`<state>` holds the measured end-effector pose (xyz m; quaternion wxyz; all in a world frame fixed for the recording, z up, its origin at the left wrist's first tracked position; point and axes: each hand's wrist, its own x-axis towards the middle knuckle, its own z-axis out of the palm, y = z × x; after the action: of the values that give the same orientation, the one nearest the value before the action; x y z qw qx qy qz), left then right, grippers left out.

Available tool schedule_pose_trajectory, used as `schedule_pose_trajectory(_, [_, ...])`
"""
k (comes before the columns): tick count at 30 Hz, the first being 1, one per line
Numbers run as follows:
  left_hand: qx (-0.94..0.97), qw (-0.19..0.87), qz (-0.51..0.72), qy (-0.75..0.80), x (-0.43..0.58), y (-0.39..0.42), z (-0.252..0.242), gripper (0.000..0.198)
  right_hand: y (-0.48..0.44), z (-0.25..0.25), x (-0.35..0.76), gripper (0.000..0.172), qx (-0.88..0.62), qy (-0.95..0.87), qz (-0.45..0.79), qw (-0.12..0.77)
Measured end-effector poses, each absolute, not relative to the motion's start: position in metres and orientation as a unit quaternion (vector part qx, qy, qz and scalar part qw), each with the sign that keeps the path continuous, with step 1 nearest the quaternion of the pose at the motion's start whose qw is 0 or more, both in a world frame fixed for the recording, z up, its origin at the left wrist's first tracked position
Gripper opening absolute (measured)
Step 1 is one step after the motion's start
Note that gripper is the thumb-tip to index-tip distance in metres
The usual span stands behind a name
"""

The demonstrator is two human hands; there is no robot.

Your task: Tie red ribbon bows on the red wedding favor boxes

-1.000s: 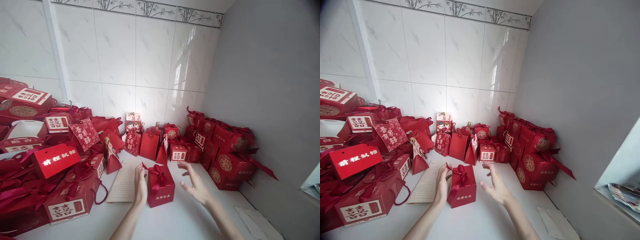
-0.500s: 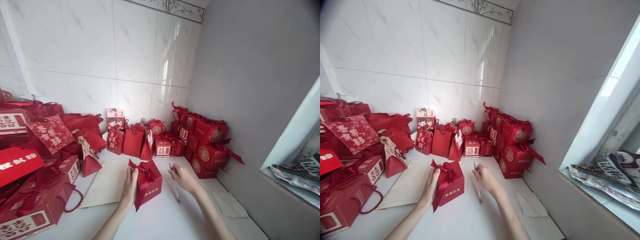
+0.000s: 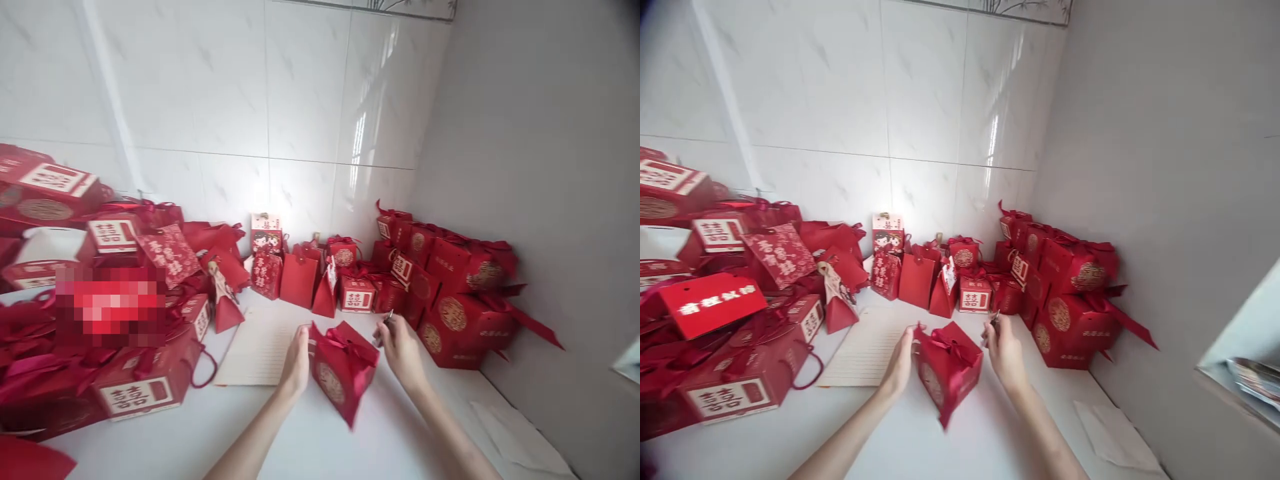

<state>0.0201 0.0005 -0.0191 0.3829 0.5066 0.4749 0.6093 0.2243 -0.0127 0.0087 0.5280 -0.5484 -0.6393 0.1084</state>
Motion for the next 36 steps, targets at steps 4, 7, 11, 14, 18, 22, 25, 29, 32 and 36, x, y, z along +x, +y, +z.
schedule_pose_trajectory(4, [0.598,0.344,0.531,0.492,0.013,-0.003,-0.011,0.05,-0.016,0.014,0.227,0.04,-0.571,-0.58,0.133,0.566])
schedule_pose_trajectory(7, [0.661,0.269,0.466,0.524,0.007,-0.006,-0.003,0.026,-0.016,0.019,0.232,0.03,-0.545,-0.509,0.229,0.625])
schedule_pose_trajectory(11, [0.699,0.164,0.364,0.594,0.001,-0.006,-0.005,0.026,-0.011,0.02,0.237,0.036,-0.429,-0.355,0.446,0.701])
schedule_pose_trajectory(14, [0.7,0.125,0.296,0.637,0.001,-0.006,-0.012,0.039,-0.008,0.019,0.235,0.043,-0.389,-0.291,0.518,0.704])
schedule_pose_trajectory(18, [0.71,0.107,0.233,0.656,0.002,-0.007,-0.016,0.045,-0.008,0.016,0.23,0.039,-0.388,-0.304,0.535,0.686])
schedule_pose_trajectory(22, [0.714,0.108,0.207,0.66,0.004,-0.008,-0.014,0.046,-0.009,0.013,0.229,0.036,-0.404,-0.336,0.457,0.718])
schedule_pose_trajectory(25, [0.715,0.123,0.203,0.658,0.006,-0.009,-0.012,0.047,-0.009,0.015,0.231,0.041,-0.4,-0.343,0.443,0.726])
schedule_pose_trajectory(29, [0.702,0.167,0.22,0.657,0.002,-0.004,-0.004,0.045,-0.014,0.028,0.236,0.067,-0.387,-0.367,0.443,0.721])
schedule_pose_trajectory(32, [0.684,0.193,0.24,0.662,-0.007,0.0,0.003,0.046,-0.025,0.044,0.236,0.084,-0.355,-0.367,0.419,0.751])
schedule_pose_trajectory(36, [0.692,0.179,0.253,0.652,-0.01,-0.003,0.004,0.035,-0.049,0.064,0.216,0.044,-0.321,-0.36,0.425,0.766])
